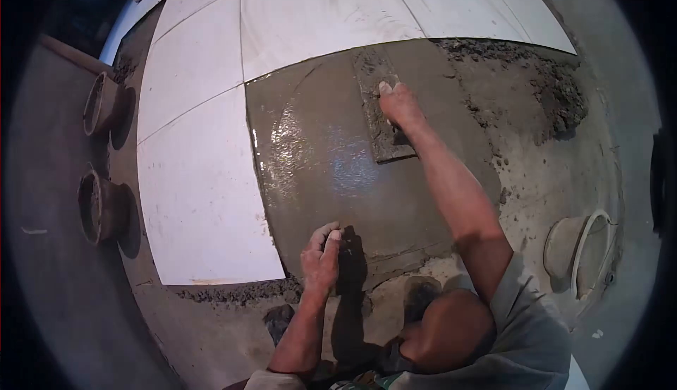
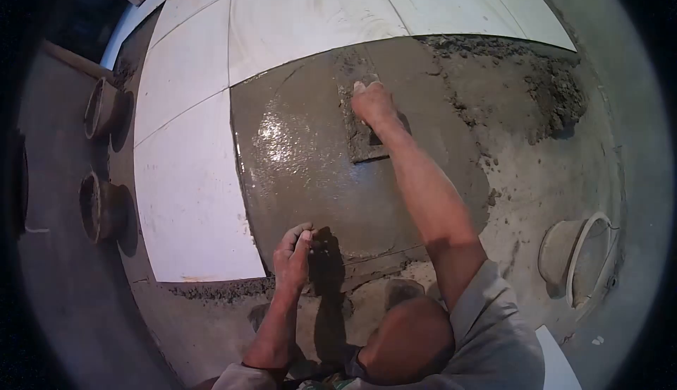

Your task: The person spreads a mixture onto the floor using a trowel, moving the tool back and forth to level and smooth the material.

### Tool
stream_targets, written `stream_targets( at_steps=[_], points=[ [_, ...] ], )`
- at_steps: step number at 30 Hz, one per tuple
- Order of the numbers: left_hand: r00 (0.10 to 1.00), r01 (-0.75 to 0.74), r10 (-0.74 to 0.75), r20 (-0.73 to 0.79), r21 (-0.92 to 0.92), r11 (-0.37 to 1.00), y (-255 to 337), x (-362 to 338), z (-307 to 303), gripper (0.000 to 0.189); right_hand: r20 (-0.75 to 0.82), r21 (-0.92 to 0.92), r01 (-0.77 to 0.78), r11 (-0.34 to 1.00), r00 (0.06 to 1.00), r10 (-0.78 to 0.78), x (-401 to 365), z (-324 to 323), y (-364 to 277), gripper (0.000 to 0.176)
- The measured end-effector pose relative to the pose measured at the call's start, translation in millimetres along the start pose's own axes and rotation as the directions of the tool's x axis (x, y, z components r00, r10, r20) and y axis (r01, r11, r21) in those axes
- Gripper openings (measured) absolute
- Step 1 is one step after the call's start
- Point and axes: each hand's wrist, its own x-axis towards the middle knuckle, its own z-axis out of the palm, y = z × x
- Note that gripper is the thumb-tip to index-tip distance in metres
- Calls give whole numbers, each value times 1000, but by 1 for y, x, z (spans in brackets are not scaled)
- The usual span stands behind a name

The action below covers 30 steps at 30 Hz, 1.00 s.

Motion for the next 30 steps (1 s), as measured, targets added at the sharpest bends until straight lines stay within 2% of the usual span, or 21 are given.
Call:
stream_targets(
  at_steps=[3, 6, 9, 11, 15, 18, 20, 21, 23, 24, 26, 27, 29, 30],
  points=[
    [1000, -4, 4, 0, -29, 1000, -5, 7, -17, 35, -27, 10, 29, 1000, 999, -29, -3, 21, -11, 51],
    [1000, -13, 13, -7, -66, 998, -9, 14, -33, 35, 52, 67, -10, 998, 999, 6, -12, 39, -26, 51],
    [999, 14, -16, -30, -57, 998, -1, 19, -47, 35, -16, 58, 36, 998, 999, -35, -19, 56, -37, 51],
    [998, -21, 14, -54, -131, 991, 1, 23, -54, 35, 115, 101, -20, 995, 993, 8, -35, 53, -51, 50],
    [997, -22, 13, -71, -118, 993, 7, 27, -63, 36, 87, 44, 25, 999, 996, -29, -48, 66, -67, 50],
    [996, -45, 30, -87, -177, 983, 6, 29, -67, 36, 186, 86, 13, 996, 982, -29, -55, 76, -75, 52],
    [996, -51, 33, -88, -213, 976, 11, 28, -73, 36, 57, -82, 185, 979, 982, -181, -58, 91, -75, 53],
    [995, -46, 25, -99, -214, 976, 13, 29, -78, 36, 71, -83, 191, 978, 980, -185, -58, 95, -76, 53],
    [985, -13, -26, -172, -219, 976, 15, 34, -95, 37, 185, -160, 267, 950, 954, -237, -52, 100, -77, 54],
    [982, -9, -33, -188, -221, 975, 16, 36, -104, 37, 201, -158, 279, 947, 948, -245, -50, 101, -77, 54],
    [953, -66, 3, -303, -196, 978, 17, 41, -121, 39, 172, -200, 392, 898, 916, -361, -46, 102, -75, 56],
    [942, -74, 6, -335, -189, 979, 20, 41, -129, 40, 196, -197, 394, 898, 913, -357, -47, 95, -79, 56],
    [920, -81, 4, -391, -181, 980, 20, 39, -141, 42, 499, -203, 351, 914, 840, -212, -54, 70, -93, 58],
    [908, -81, -10, -418, -200, 977, 19, 38, -144, 43, 538, -185, 359, 915, 816, -211, -56, 67, -91, 59]
  ],
)
